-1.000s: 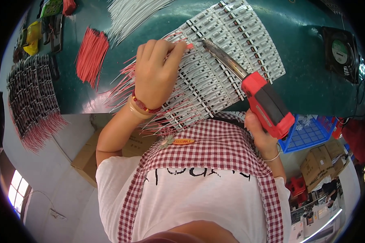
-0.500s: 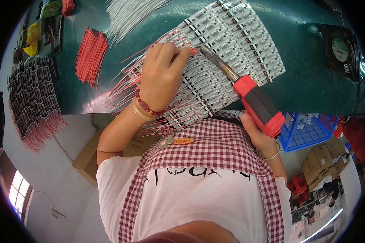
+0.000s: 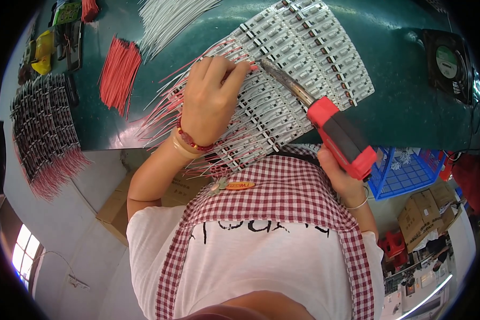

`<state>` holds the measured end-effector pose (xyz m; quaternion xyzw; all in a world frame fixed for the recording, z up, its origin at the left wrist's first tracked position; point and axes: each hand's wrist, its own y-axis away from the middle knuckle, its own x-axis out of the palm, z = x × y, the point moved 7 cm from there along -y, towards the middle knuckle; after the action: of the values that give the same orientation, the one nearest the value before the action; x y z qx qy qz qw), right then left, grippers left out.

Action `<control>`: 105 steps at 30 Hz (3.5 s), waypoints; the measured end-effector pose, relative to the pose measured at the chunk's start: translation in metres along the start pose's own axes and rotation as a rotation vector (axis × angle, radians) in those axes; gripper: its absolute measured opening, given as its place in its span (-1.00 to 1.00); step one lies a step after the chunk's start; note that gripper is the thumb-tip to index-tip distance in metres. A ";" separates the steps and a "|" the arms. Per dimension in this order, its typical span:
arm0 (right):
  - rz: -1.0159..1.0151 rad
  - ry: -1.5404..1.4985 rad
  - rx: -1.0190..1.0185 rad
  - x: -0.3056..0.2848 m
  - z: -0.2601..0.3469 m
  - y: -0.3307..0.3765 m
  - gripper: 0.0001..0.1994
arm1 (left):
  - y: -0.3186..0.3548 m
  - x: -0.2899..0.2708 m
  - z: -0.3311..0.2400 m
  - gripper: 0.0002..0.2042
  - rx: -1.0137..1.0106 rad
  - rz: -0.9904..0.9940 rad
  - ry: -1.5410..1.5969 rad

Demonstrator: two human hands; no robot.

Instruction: The person assembles electronic panels by aligning wires into the slots and soldering them using a handheld soldering tool.

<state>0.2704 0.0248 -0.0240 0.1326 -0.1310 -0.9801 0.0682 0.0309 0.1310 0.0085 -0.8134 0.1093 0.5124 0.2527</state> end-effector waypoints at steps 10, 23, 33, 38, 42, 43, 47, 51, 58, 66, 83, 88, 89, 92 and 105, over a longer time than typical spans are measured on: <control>-0.027 -0.073 0.011 -0.003 0.009 0.001 -0.68 | 0.002 0.002 0.000 -0.77 -0.004 -0.013 0.016; -0.010 0.075 -0.053 -0.001 0.002 0.001 -0.64 | -0.001 0.001 0.001 -0.76 -0.018 -0.018 0.023; 0.004 -0.136 0.041 0.000 0.008 -0.003 -0.55 | -0.001 0.001 0.001 -0.79 -0.014 -0.011 -0.011; -0.002 -0.160 0.043 0.000 0.006 -0.002 -0.54 | 0.001 -0.001 0.001 -0.79 0.002 -0.031 -0.054; -0.031 -0.193 0.048 -0.001 0.003 0.003 -0.55 | 0.004 -0.007 -0.006 -0.77 0.042 -0.094 -0.043; -0.027 -0.205 0.065 -0.002 0.001 0.004 -0.55 | 0.006 -0.003 -0.006 -0.76 0.032 -0.079 -0.012; 0.006 -0.135 0.059 -0.004 -0.008 0.009 -0.55 | 0.007 0.002 -0.007 -0.73 0.010 -0.052 0.028; -0.006 0.030 0.020 -0.008 -0.019 0.016 -0.60 | 0.006 0.002 -0.008 -0.73 0.009 -0.042 0.027; 0.047 0.027 0.068 -0.011 -0.024 0.012 -0.76 | 0.004 0.004 -0.009 -0.75 -0.008 -0.030 0.026; -0.036 -0.012 0.022 -0.013 -0.017 0.019 -0.51 | 0.003 0.003 -0.010 -0.77 -0.017 -0.019 0.019; 0.007 -0.155 0.165 -0.017 -0.040 0.037 -0.72 | 0.010 0.002 -0.017 -0.72 -0.006 -0.042 0.065; -0.002 0.031 0.081 -0.020 -0.041 0.036 -0.74 | 0.009 0.003 -0.020 -0.72 -0.018 -0.016 0.049; -0.002 0.031 0.080 -0.020 -0.041 0.036 -0.74 | 0.010 0.004 -0.020 -0.72 -0.022 -0.004 0.037; -0.032 -0.043 0.124 -0.022 -0.040 0.037 -0.75 | 0.010 0.004 -0.021 -0.71 -0.020 -0.010 0.046; -0.038 0.008 0.108 -0.017 -0.034 0.030 -0.76 | 0.009 0.004 -0.020 -0.74 -0.024 -0.017 0.052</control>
<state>0.2993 -0.0090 -0.0435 0.1424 -0.1806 -0.9723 0.0426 0.0445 0.1129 0.0096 -0.8304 0.1030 0.4901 0.2443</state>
